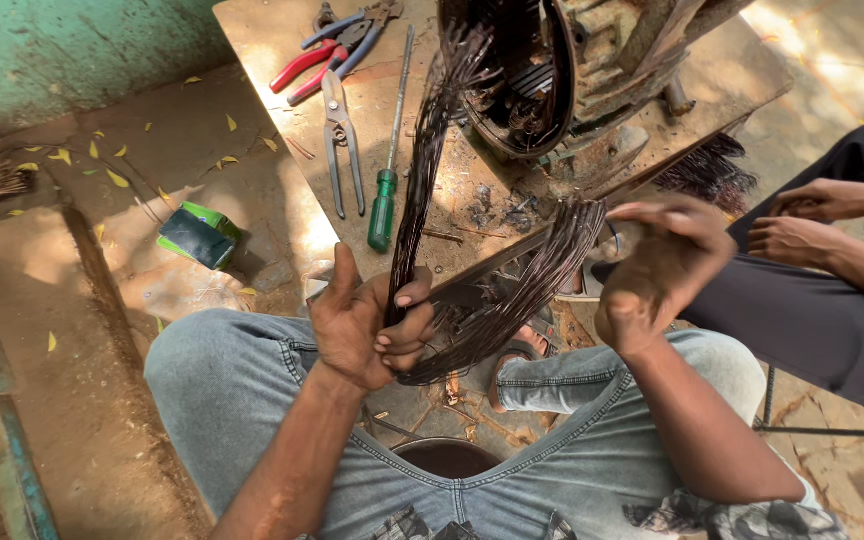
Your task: The person removes a bundle of copper wires from an electric motor, places the motor casing on a workbench, and uses pliers and a screwdriver to adjust and inspect the internal windings.
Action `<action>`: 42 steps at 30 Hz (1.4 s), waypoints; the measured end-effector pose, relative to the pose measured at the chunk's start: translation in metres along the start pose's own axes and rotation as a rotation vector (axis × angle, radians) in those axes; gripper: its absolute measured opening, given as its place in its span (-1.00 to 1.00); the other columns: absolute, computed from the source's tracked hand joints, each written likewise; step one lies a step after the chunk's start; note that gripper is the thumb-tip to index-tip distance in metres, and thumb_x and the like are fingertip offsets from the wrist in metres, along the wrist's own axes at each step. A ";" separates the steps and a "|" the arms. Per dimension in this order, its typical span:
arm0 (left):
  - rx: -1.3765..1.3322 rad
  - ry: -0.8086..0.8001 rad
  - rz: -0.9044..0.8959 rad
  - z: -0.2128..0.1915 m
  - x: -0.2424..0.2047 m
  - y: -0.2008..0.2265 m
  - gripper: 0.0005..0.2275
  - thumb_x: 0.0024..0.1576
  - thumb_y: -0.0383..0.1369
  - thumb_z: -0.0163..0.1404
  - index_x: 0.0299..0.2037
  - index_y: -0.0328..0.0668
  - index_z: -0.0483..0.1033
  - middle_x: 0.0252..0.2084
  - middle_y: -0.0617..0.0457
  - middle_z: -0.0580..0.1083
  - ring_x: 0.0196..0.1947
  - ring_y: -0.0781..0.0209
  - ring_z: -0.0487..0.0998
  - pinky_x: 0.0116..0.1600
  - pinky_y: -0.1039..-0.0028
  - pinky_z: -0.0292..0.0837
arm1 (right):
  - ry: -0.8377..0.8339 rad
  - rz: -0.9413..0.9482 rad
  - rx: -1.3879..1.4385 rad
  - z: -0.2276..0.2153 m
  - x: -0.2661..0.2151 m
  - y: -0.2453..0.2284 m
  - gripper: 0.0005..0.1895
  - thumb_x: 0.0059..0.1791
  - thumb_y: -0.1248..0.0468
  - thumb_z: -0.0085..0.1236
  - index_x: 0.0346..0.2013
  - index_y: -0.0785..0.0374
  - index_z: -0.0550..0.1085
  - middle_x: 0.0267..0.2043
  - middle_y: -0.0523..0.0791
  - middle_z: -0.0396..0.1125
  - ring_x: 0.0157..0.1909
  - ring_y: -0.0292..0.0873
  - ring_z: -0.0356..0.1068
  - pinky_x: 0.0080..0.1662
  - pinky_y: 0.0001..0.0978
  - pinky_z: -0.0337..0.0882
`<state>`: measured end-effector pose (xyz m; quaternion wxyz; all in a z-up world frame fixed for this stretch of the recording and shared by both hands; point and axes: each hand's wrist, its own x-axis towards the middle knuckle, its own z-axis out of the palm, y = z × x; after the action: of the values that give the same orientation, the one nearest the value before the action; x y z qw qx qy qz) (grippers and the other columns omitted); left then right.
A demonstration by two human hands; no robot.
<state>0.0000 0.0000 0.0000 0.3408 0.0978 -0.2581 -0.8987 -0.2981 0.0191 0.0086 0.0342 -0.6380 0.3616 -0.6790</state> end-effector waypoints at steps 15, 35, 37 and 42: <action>0.041 0.176 0.015 -0.006 0.031 -0.058 -0.37 0.16 0.41 -0.51 -0.37 -0.01 0.15 -0.56 0.16 0.21 -0.66 0.37 0.13 -0.59 0.56 0.04 | -0.732 0.524 0.151 0.020 -0.021 -0.042 -0.72 0.01 0.32 0.30 -0.03 0.32 0.47 -0.19 -0.13 0.44 -0.17 -0.26 0.46 -0.13 -0.37 0.49; 0.705 0.262 0.213 -0.025 0.034 -0.072 -0.35 0.23 0.35 -0.52 -0.34 -0.12 0.25 -0.32 -0.09 0.50 -0.22 0.18 0.50 -0.07 0.42 0.45 | -0.701 0.561 0.167 0.012 -0.023 -0.023 -0.71 0.06 0.17 0.22 -0.06 0.31 0.44 -0.30 -0.15 0.40 -0.26 -0.30 0.40 -0.19 -0.41 0.39; 0.727 0.220 0.229 -0.026 0.034 -0.070 -0.34 0.24 0.35 -0.48 -0.34 -0.14 0.30 -0.30 -0.09 0.54 -0.20 0.19 0.53 -0.05 0.44 0.46 | -0.682 0.611 0.200 0.013 -0.020 -0.024 -0.71 0.07 0.18 0.22 -0.05 0.32 0.43 -0.27 -0.15 0.39 -0.22 -0.31 0.38 -0.16 -0.42 0.39; 0.850 0.114 0.127 -0.021 0.032 -0.061 -0.47 0.04 0.09 0.20 -0.24 -0.16 0.20 -0.39 -0.07 0.56 -0.35 0.17 0.60 -0.16 0.39 0.55 | -0.751 0.636 0.138 0.012 -0.005 -0.020 -0.73 0.05 0.21 0.22 -0.07 0.32 0.45 -0.28 -0.16 0.45 -0.20 -0.31 0.40 -0.12 -0.41 0.39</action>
<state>-0.0512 0.0095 -0.0502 0.3386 0.2627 -0.5916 -0.6829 -0.2779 0.0310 0.0144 0.4098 -0.6927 0.4555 -0.3805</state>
